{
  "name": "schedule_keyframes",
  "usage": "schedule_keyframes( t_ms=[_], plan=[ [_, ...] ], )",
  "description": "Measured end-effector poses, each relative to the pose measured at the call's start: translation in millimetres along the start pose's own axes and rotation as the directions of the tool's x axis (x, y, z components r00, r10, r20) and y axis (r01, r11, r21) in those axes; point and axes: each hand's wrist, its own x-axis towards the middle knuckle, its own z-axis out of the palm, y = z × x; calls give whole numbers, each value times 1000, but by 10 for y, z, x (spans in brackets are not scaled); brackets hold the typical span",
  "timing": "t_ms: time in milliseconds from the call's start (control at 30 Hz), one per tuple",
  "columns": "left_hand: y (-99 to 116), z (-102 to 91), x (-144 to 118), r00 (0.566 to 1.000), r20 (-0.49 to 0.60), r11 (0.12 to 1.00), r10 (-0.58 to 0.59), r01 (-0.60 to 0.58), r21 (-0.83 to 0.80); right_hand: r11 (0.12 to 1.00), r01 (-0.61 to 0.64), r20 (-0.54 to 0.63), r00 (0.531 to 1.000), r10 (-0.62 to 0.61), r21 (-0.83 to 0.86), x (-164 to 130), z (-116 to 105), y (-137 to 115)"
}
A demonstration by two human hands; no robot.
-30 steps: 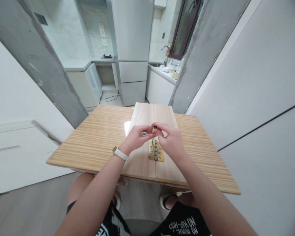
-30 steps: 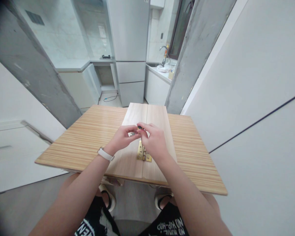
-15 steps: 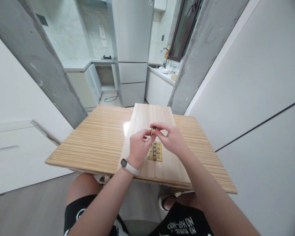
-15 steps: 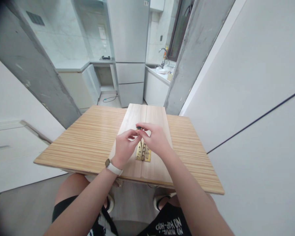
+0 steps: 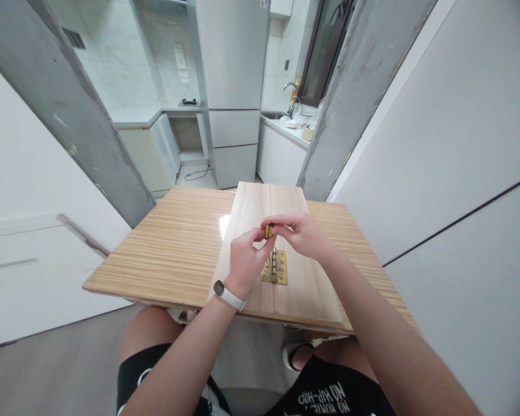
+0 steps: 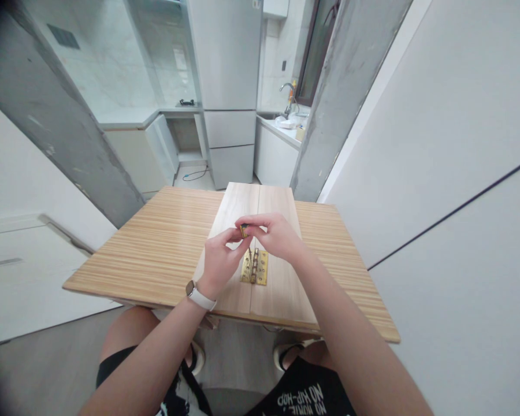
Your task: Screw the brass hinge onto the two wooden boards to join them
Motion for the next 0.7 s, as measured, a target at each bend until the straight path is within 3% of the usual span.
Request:
schedule_keyframes(
  t_ms=[300, 533, 700],
  plan=[
    [-79, -143, 127, 981, 188, 997, 56, -44, -67, 998, -61, -184, 981, 55, -27, -106, 171, 3],
    [-124, -254, 317, 930, 349, 990, 118, -84, -112, 988, -119, -386, 920, 72, -100, -232, 361, -67],
    [-162, -286, 395, 895, 429, 988, 124, -71, -139, 985, -136, -461, 884, 73, -104, -281, 453, -117]
  ],
)
